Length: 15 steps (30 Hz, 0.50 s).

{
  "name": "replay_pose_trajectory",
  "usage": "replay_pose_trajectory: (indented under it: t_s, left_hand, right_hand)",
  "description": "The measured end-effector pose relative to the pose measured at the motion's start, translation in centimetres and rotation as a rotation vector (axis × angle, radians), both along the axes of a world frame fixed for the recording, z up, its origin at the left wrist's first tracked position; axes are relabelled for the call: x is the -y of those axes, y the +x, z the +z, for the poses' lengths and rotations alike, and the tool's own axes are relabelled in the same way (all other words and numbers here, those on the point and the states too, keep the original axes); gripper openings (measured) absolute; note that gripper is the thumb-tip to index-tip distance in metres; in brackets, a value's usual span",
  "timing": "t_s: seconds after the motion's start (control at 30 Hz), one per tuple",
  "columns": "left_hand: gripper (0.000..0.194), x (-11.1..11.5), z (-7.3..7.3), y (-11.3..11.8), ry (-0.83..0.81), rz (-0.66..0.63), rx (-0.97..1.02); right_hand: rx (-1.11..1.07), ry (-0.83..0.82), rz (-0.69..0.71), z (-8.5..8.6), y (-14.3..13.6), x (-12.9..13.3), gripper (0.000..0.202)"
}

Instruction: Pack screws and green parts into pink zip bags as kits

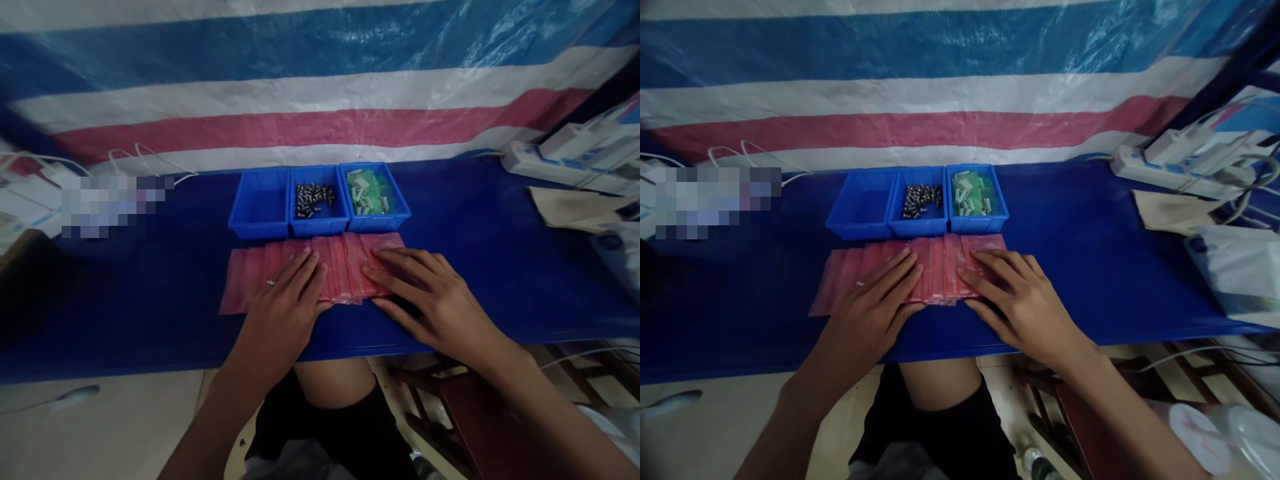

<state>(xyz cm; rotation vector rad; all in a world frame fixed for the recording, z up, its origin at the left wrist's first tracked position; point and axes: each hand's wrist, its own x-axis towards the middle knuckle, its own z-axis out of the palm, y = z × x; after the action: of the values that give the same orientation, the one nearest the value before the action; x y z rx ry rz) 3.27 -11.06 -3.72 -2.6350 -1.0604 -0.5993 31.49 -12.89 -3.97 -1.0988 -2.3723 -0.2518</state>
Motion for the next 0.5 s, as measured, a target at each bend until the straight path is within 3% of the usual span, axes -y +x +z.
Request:
replay_pose_trajectory:
  t_s: [0.13,0.37,0.5]
  left_hand:
    - [0.051,0.2,0.0,-0.2,-0.023,-0.013,0.075]
    - [0.059,0.7,0.6,-7.4,-0.043,-0.027,0.093]
    - [0.057,-0.2,0.2,-7.8,-0.084,-0.049,0.139]
  right_hand:
    - [0.070,0.008,0.015,0.7,-1.6,-0.8,0.043]
    - [0.084,0.006,0.042,1.2,-1.9,-1.0,0.036]
    - [0.069,0.010,0.045,1.7,-3.8,-1.1,0.035]
